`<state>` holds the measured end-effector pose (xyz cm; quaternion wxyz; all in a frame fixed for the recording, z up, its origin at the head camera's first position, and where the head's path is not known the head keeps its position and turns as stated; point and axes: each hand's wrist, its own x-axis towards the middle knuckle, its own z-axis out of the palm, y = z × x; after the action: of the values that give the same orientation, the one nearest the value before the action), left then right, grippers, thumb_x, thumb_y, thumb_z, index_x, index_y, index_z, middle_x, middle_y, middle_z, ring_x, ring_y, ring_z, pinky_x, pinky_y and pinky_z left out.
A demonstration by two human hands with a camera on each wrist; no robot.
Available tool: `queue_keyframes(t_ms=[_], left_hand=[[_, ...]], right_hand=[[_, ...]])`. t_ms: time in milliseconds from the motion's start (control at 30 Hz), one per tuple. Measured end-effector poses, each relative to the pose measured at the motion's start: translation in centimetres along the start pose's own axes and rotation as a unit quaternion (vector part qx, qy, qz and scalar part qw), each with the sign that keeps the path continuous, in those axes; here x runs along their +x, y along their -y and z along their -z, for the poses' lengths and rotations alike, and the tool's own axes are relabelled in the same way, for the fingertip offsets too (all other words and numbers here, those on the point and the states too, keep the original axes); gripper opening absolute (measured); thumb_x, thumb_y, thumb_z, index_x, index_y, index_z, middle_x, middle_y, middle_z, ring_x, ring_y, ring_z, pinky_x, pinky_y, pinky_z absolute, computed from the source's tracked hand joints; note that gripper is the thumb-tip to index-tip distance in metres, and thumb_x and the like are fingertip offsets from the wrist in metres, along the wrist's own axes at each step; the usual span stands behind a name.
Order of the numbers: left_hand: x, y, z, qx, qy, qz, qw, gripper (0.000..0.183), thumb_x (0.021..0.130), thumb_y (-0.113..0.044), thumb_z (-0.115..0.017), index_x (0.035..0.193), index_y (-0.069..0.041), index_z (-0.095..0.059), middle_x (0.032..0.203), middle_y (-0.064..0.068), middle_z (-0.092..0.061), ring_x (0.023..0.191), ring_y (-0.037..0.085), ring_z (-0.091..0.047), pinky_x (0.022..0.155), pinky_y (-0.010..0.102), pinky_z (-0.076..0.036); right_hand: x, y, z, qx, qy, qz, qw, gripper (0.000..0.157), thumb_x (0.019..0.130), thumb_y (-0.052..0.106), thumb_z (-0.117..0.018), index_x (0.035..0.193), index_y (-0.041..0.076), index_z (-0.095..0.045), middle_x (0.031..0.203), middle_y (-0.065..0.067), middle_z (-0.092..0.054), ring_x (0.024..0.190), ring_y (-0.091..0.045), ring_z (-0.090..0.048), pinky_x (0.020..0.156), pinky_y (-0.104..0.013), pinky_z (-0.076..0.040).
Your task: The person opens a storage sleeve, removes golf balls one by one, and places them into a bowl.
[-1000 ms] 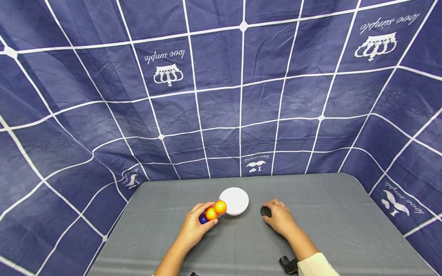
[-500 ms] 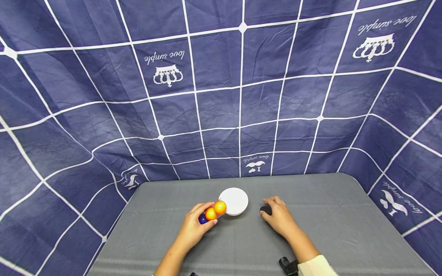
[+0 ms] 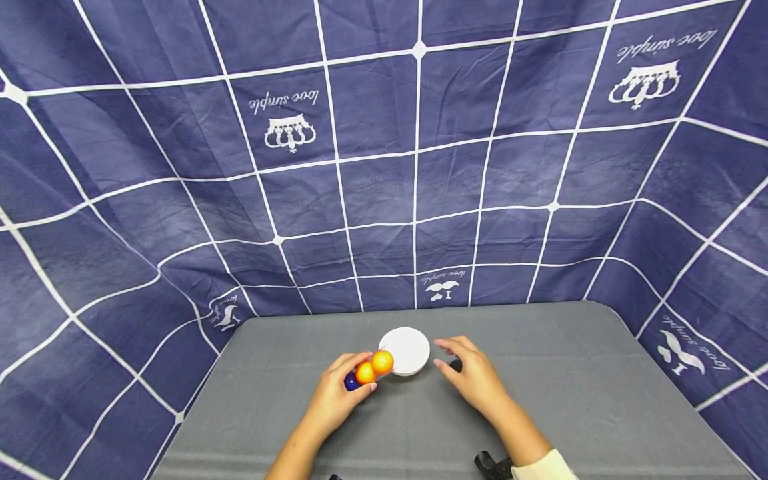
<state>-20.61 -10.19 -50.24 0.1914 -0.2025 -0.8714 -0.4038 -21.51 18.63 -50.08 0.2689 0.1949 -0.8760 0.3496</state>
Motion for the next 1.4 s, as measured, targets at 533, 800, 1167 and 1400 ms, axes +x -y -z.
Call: queue_keyframes(t_ms=[533, 800, 1167, 1400], left_hand=[[0.3, -0.5, 0.4, 0.047, 0.014, -0.019, 0.9986, 0.052, 0.073, -0.014, -0.089, 0.122, -0.019, -0.072, 0.111, -0.002, -0.069, 0.102, 0.019, -0.067, 0.092, 0.042, -0.053], [0.7, -0.6, 0.4, 0.082, 0.019, -0.041, 0.9956, 0.052, 0.072, -0.017, -0.090, 0.121, -0.019, -0.073, 0.109, -0.004, -0.070, 0.104, 0.015, -0.067, 0.094, 0.042, -0.049], [1.0, -1.0, 0.6, 0.123, 0.024, -0.098, 0.9872, 0.056, 0.068, -0.016, -0.093, 0.121, -0.018, -0.073, 0.105, -0.006, -0.069, 0.098, 0.015, -0.065, 0.085, 0.036, -0.047], [1.2, -1.4, 0.8, 0.137, 0.040, -0.105, 0.9842, 0.056, 0.069, -0.015, -0.092, 0.122, -0.018, -0.073, 0.108, -0.006, -0.069, 0.098, 0.015, -0.065, 0.088, 0.036, -0.047]], right_hand=[[-0.1, 2.8, -0.8, 0.089, 0.051, 0.040, 0.994, 0.039, 0.083, 0.013, -0.082, 0.121, 0.013, -0.072, 0.113, -0.002, -0.071, 0.089, -0.017, -0.067, 0.078, -0.028, -0.056], [-0.2, 3.4, -1.5, 0.132, 0.062, 0.053, 0.988, 0.040, 0.087, 0.014, -0.079, 0.125, 0.016, -0.069, 0.114, 0.001, -0.070, 0.089, -0.020, -0.068, 0.082, -0.030, -0.059], [-0.4, 3.4, -2.3, 0.201, 0.092, 0.024, 0.975, 0.042, 0.090, 0.015, -0.076, 0.129, 0.004, -0.065, 0.115, -0.005, -0.068, 0.090, -0.005, -0.070, 0.082, -0.026, -0.059], [-0.6, 3.5, -2.6, 0.225, 0.098, 0.020, 0.969, 0.040, 0.091, 0.010, -0.074, 0.129, 0.002, -0.063, 0.114, -0.014, -0.067, 0.090, -0.012, -0.072, 0.082, -0.027, -0.060]])
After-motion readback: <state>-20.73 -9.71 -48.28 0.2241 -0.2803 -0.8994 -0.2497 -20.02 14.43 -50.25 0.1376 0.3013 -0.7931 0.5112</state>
